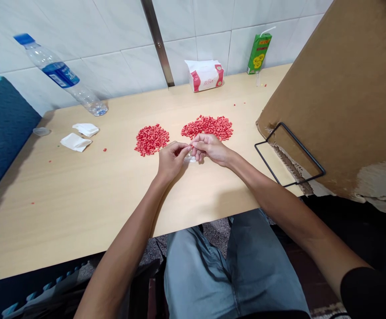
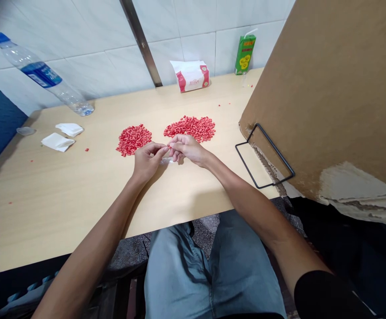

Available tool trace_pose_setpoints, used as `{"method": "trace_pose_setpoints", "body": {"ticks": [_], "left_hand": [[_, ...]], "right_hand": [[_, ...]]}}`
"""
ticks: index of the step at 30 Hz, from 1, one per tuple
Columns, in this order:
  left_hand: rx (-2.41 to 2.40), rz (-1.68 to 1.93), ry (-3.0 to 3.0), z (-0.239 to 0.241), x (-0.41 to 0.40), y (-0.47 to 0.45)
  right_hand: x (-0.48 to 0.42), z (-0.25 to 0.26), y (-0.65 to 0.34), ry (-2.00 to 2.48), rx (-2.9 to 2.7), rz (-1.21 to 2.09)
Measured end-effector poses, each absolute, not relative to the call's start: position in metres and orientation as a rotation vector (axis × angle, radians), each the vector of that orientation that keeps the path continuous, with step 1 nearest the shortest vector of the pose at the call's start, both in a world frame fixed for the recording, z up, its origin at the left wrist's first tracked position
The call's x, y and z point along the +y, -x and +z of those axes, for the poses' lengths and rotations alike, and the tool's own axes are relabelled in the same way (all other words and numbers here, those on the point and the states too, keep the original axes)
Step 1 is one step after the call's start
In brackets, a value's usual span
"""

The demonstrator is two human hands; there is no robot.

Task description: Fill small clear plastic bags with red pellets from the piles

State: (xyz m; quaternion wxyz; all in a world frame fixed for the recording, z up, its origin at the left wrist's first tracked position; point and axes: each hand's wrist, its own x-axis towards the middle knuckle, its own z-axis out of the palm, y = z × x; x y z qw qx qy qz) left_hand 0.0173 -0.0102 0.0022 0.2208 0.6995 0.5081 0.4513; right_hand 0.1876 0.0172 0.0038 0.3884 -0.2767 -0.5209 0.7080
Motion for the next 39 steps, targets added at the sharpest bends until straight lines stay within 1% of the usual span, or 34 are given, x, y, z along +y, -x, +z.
{"method": "trace_pose_setpoints", "body": {"ticks": [16,22,27,28,30,32,35,37,39], "left_hand": [[1.338,1.224,-1.885,0.003,-0.011,-0.017],[1.299,1.179,-1.970,0.006,-0.012,-0.016],[1.469,1.270,-1.959,0.004,-0.005,-0.007],[1.533,1.319,-1.969,0.004,-0.002,-0.003],[1.689,1.409,-1.994,0.002,0.004,0.007],[1.891,1.424,-1.993,0.002,0.009,0.015],[2.200,1.331,-1.915,0.004,0.009,0.020],[2.244,1.269,-1.955,0.006,0.006,0.018],[2.166,1.212,-2.082,0.007,0.002,0.015]], "right_hand": [[0.017,0.003,-0.187,0.657,-1.332,1.797],[0.017,-0.002,-0.184,0.644,-1.336,1.784],[0.019,0.009,-0.190,0.754,-1.281,1.780],[0.021,0.011,-0.193,0.807,-1.258,1.722],[0.026,0.014,-0.202,0.944,-1.242,1.473],[0.033,0.013,-0.211,1.135,-1.284,1.122],[0.039,0.007,-0.222,1.353,-1.515,0.633],[0.039,0.004,-0.224,1.421,-1.739,0.435],[0.036,0.002,-0.223,1.447,-1.944,0.325]]}}
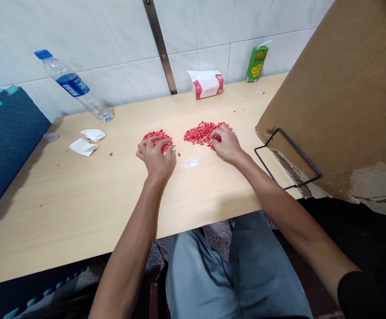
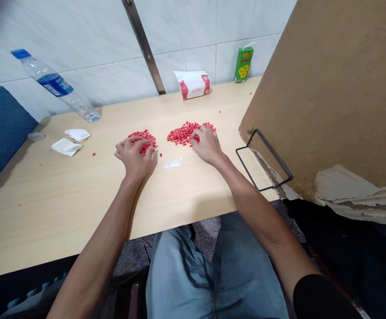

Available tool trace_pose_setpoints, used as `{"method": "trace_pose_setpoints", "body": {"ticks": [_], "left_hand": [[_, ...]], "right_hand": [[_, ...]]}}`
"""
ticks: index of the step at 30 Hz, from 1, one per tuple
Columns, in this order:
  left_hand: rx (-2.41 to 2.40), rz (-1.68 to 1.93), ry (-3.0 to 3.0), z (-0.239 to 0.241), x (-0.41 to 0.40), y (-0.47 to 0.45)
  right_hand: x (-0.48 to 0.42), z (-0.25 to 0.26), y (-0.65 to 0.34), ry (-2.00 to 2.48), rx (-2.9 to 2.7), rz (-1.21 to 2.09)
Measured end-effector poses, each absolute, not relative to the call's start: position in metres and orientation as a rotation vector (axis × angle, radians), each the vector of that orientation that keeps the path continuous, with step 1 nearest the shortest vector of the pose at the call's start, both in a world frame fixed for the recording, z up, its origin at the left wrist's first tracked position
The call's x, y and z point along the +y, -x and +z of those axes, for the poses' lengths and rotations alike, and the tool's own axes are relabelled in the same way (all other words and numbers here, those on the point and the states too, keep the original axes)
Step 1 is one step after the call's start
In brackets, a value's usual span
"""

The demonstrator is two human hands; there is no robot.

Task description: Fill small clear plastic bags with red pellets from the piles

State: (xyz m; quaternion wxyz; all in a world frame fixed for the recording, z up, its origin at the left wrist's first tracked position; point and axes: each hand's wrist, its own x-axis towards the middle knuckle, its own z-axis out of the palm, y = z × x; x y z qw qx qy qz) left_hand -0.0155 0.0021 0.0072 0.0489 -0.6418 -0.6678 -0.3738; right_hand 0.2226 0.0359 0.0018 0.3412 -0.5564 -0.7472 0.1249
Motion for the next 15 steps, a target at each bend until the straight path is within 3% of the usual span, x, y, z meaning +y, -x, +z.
{"method": "trace_pose_setpoints", "body": {"ticks": [7,15], "left_hand": [[-1.942,-0.919,2.299,0.000,0.001,0.022],[-1.993,-0.992,2.237,-0.001,0.007,0.025]], "right_hand": [[0.023,0.000,-0.207,1.478,-2.138,0.141],[0.028,-0.004,-0.209,1.517,-2.180,0.155]]}}
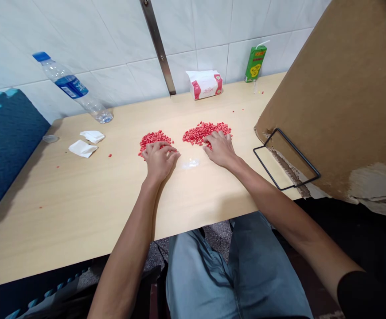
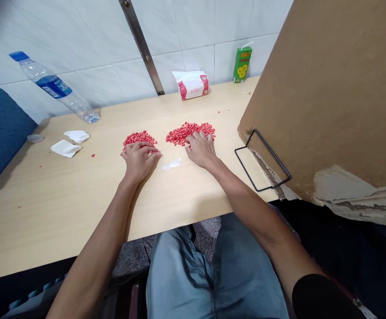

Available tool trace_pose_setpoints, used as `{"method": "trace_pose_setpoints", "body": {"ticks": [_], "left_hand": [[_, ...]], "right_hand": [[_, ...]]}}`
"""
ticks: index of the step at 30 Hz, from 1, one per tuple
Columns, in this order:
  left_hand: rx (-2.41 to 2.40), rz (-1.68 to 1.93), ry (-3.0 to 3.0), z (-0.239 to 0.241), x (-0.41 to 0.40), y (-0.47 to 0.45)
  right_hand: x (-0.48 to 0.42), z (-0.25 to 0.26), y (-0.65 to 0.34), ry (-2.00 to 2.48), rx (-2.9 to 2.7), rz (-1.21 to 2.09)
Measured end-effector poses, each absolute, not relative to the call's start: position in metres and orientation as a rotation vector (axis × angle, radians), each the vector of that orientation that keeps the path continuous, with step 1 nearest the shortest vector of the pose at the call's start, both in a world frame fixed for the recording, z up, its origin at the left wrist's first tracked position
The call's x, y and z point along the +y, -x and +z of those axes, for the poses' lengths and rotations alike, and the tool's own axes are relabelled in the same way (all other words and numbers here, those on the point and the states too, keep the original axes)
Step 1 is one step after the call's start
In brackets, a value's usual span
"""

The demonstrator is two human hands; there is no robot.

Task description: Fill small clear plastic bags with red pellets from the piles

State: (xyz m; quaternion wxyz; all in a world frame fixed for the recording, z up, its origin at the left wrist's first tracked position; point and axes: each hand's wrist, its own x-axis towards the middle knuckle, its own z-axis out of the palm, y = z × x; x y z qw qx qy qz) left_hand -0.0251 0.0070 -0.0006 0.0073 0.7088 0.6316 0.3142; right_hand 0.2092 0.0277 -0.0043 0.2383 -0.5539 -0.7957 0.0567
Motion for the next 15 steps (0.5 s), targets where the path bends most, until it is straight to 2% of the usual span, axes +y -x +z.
{"method": "trace_pose_setpoints", "body": {"ticks": [5,11,15], "left_hand": [[2.351,1.299,-1.938,0.006,0.008,0.026],[2.030,0.984,-2.266,0.004,-0.001,0.013],[2.189,0.764,-2.292,0.005,-0.002,0.002]], "right_hand": [[0.029,-0.006,-0.205,1.510,-2.184,0.122],[0.032,-0.007,-0.196,1.473,-2.229,0.056],[0.034,-0.008,-0.192,1.495,-2.227,0.030]]}}
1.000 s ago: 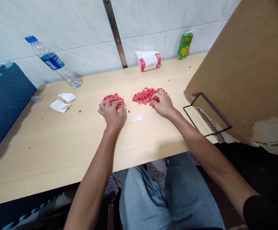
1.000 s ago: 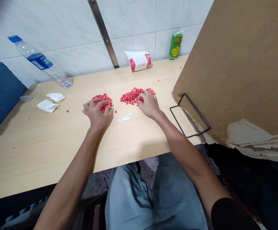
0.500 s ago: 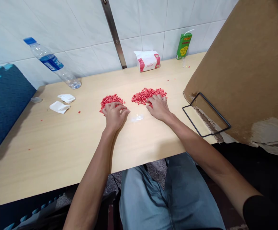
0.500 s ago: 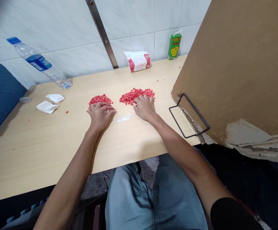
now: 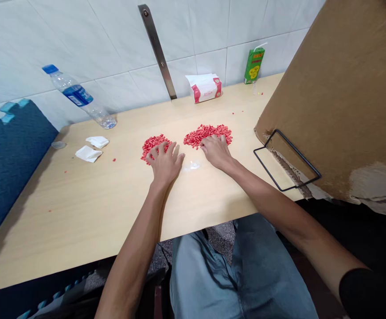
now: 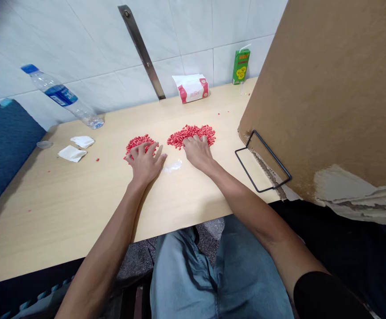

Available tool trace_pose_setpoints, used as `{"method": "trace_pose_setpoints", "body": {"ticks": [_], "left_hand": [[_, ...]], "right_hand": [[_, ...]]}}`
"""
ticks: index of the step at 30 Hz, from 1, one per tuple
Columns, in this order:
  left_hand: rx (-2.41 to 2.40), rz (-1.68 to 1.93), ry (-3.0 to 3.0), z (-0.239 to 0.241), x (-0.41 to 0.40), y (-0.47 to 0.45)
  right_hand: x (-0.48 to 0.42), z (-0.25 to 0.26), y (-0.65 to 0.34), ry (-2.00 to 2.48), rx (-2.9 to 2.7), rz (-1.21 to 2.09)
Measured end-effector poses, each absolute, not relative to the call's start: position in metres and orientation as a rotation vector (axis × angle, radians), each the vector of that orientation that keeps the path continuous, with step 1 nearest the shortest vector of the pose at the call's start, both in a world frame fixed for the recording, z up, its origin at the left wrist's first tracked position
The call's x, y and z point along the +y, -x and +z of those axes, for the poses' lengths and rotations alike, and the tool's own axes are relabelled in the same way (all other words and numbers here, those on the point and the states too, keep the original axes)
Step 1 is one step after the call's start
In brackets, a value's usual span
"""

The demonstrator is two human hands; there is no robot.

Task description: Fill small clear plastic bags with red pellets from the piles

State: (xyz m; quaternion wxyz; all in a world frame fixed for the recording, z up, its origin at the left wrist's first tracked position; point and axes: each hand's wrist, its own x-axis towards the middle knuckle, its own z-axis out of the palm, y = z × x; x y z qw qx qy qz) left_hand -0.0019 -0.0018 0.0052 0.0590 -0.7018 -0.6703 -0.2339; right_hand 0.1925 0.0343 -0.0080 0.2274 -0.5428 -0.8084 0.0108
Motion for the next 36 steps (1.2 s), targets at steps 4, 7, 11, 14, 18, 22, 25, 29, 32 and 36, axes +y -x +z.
{"method": "trace_pose_setpoints", "body": {"ticks": [4,7,11,14,18,22,25,29,32,36], "left_hand": [[-2.108,-0.518,2.084,0.007,0.005,0.000],[-2.113,-0.503,2.114,0.006,0.009,0.002],[-2.092,-0.589,2.126,0.006,0.010,0.004],[-2.061,-0.681,2.128,0.005,0.011,0.006],[-1.990,-0.777,2.192,0.003,0.014,0.008],[-2.020,-0.854,2.186,0.003,0.016,0.010],[-2.066,-0.902,2.104,0.004,0.014,0.010],[-2.129,-0.940,2.022,0.005,0.009,0.012],[-2.104,-0.874,2.069,0.003,0.008,0.015],[-2.076,-0.838,2.080,0.000,0.010,0.016]], "right_hand": [[0.034,-0.009,-0.192,1.497,-2.224,0.029],[0.033,-0.010,-0.192,1.486,-2.220,0.009],[0.033,-0.011,-0.192,1.480,-2.215,0.015],[0.033,-0.012,-0.192,1.483,-2.209,0.026],[0.034,-0.013,-0.193,1.460,-2.171,0.053],[0.034,-0.013,-0.194,1.446,-2.111,0.093],[0.033,-0.012,-0.196,1.434,-2.072,0.114],[0.033,-0.012,-0.198,1.438,-2.035,0.143],[0.033,-0.011,-0.198,1.437,-2.026,0.158],[0.033,-0.011,-0.198,1.433,-2.030,0.158]]}}
